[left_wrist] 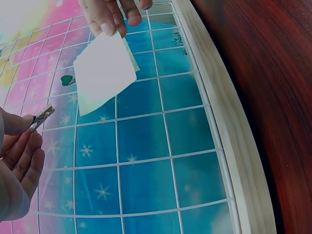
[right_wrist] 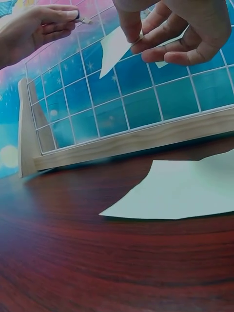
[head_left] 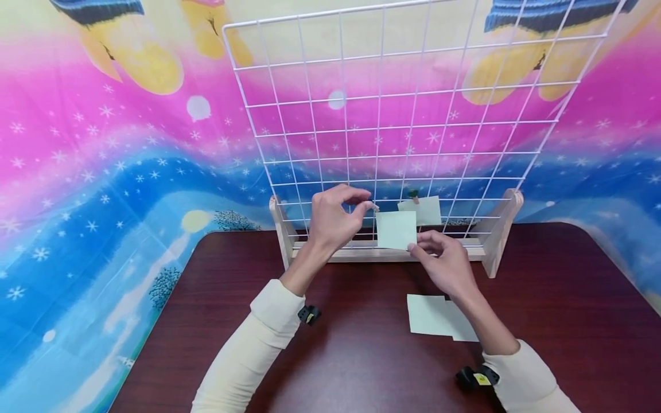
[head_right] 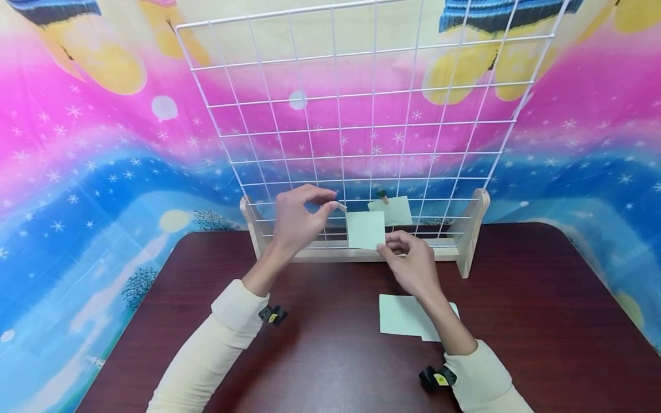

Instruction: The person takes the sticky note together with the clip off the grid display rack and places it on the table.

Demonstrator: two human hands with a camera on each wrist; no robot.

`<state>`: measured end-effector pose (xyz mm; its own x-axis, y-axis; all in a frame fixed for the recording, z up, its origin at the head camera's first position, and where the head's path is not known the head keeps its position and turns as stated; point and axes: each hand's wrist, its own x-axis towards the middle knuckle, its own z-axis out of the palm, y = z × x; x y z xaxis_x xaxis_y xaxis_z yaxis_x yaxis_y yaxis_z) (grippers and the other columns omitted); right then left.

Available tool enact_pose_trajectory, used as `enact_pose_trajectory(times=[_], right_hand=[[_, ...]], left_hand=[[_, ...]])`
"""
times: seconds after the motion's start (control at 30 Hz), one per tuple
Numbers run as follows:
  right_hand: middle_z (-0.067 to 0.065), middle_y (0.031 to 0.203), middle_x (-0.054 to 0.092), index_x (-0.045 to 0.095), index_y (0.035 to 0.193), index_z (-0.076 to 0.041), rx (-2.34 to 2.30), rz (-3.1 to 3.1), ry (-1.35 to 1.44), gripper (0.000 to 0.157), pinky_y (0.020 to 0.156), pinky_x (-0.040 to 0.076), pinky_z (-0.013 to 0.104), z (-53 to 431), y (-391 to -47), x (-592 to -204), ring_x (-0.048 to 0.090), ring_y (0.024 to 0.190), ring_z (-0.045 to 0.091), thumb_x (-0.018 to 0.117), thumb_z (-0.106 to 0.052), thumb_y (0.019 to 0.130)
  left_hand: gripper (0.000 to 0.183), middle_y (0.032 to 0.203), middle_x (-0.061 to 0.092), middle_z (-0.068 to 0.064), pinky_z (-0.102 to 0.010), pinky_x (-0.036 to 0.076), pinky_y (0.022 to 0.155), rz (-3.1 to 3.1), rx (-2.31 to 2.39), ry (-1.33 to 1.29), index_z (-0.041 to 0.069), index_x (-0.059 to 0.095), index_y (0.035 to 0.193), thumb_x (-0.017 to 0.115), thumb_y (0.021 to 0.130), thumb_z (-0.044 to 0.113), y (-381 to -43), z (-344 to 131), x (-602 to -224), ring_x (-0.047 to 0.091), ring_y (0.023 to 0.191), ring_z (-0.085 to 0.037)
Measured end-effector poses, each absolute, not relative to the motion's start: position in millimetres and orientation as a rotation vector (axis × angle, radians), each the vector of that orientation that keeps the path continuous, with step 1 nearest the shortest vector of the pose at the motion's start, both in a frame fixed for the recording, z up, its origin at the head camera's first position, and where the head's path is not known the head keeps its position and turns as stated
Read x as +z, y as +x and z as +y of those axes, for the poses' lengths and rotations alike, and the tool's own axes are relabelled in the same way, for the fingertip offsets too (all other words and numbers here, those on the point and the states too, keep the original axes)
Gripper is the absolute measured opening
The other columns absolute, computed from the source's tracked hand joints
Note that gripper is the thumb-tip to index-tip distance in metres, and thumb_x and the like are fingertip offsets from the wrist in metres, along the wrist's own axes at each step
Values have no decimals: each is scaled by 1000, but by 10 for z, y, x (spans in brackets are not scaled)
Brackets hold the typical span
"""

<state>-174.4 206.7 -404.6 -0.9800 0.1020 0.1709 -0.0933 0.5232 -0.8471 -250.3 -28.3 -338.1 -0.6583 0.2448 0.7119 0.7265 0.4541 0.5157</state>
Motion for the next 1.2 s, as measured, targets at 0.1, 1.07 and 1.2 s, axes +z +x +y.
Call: enact_pose_trajectory(times=[0.1, 1.07, 1.2], right_hand=[[16, 111, 81, 75, 124, -6, 1412, -2575, -6, 30, 83, 50, 14, 2110, -1710, -4051, 69, 99, 15, 74, -28, 103], [12, 106, 82, 74, 125, -3, 1341, -2676, -51, 33, 73, 52, 13, 2649, -1312, -4207, 65, 87, -14, 75, -27, 103], [10, 104, 81, 74, 124, -2, 1324, -2683, -61, 32, 71, 52, 14, 2723, -1248, -4227, 64, 87, -15, 75, -27, 102]], left_hand=[[14, 98, 83, -12, -44, 65, 79, -2150, -1171, -788, 1, 85, 106, 81, 94, 8, -2466, -327, -3395, 79, 86, -24], [13, 94, 83, -7, -34, 60, 79, -2181, -1185, -622, 7, 87, 102, 87, 89, 9, -2145, -829, -3620, 79, 89, -21], [14, 94, 84, -6, -31, 54, 70, -2180, -1182, -602, 10, 87, 102, 88, 87, 9, -2087, -909, -3645, 77, 84, -19]])
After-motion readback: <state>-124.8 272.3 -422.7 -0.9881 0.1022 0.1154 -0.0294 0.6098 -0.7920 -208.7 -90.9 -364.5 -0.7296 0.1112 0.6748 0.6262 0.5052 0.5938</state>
